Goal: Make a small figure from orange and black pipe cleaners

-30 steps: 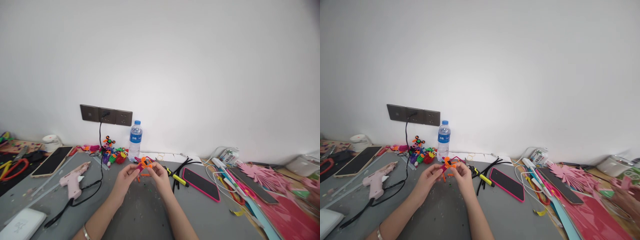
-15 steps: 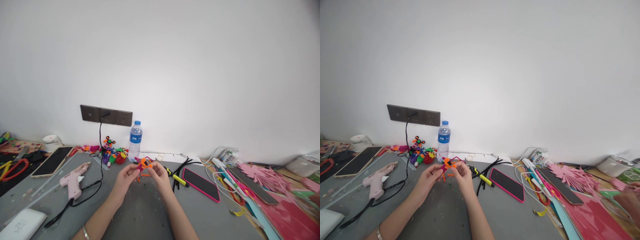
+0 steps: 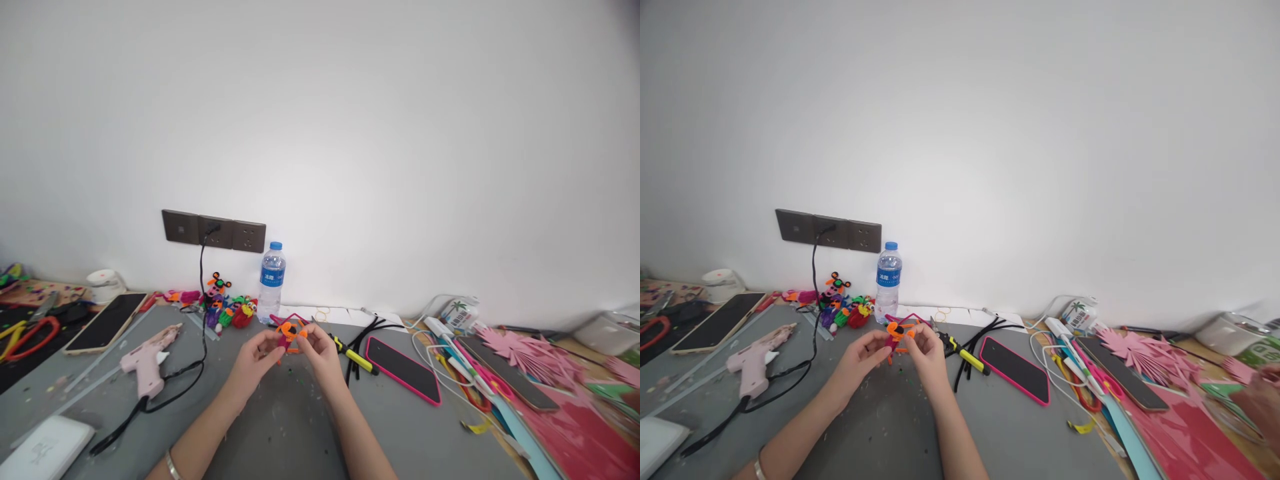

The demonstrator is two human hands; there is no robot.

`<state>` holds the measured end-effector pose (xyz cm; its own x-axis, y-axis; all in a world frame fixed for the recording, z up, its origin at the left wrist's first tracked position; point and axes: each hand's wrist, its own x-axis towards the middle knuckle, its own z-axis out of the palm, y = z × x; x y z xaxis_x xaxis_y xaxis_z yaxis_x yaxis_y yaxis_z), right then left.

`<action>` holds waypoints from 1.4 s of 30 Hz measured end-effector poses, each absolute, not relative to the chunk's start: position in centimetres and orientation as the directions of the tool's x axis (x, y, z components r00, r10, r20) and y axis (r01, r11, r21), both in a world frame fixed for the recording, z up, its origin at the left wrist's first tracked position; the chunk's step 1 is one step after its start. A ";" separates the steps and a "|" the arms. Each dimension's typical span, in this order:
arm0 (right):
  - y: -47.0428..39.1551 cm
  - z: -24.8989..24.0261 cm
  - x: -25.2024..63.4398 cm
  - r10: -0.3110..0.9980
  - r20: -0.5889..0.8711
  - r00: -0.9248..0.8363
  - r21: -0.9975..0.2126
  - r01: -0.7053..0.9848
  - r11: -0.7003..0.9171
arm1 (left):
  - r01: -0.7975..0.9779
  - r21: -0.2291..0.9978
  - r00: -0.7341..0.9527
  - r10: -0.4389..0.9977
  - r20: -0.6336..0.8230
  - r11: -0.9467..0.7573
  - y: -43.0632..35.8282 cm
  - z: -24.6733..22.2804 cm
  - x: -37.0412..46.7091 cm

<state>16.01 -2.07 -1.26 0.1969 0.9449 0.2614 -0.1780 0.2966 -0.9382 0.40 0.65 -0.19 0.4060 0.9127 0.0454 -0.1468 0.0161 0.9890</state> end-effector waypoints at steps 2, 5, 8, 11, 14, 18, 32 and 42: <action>-2.1 -1.2 15.9 0.951 0.255 0.173 -0.931 -0.221 0.290 | -0.152 0.988 0.401 0.915 0.041 0.022 0.7 -0.5 0.4; -2.2 -1.1 15.4 0.963 0.250 0.102 -0.932 -0.245 0.268 | -0.189 0.982 0.378 0.925 0.045 0.030 0.8 -0.7 0.5; -2.3 -1.2 14.9 0.968 0.244 0.061 -0.946 -0.206 0.252 | -0.179 0.984 0.366 0.928 0.070 -0.004 0.7 -0.7 0.5; -2.3 -1.4 14.4 0.966 0.244 0.085 -0.949 -0.184 0.256 | -0.164 0.986 0.370 0.925 0.081 -0.021 0.6 -0.5 0.4; -2.3 -1.6 14.3 0.964 0.242 0.111 -0.952 -0.167 0.258 | -0.151 0.988 0.388 0.918 0.079 -0.021 0.6 -0.4 0.4; -2.2 -1.6 14.6 0.952 0.250 0.178 -0.948 -0.156 0.278 | -0.124 0.992 0.411 0.908 0.086 -0.038 0.9 -0.3 0.2; -2.2 -1.3 15.0 0.973 0.183 0.143 -0.949 -0.233 0.213 | -0.132 0.989 0.239 0.967 0.090 -0.060 0.8 0.6 -0.4; -2.4 -1.3 15.2 0.973 0.218 0.073 -0.963 -0.146 0.226 | -0.137 0.989 0.237 0.967 0.093 -0.061 0.7 0.9 -0.3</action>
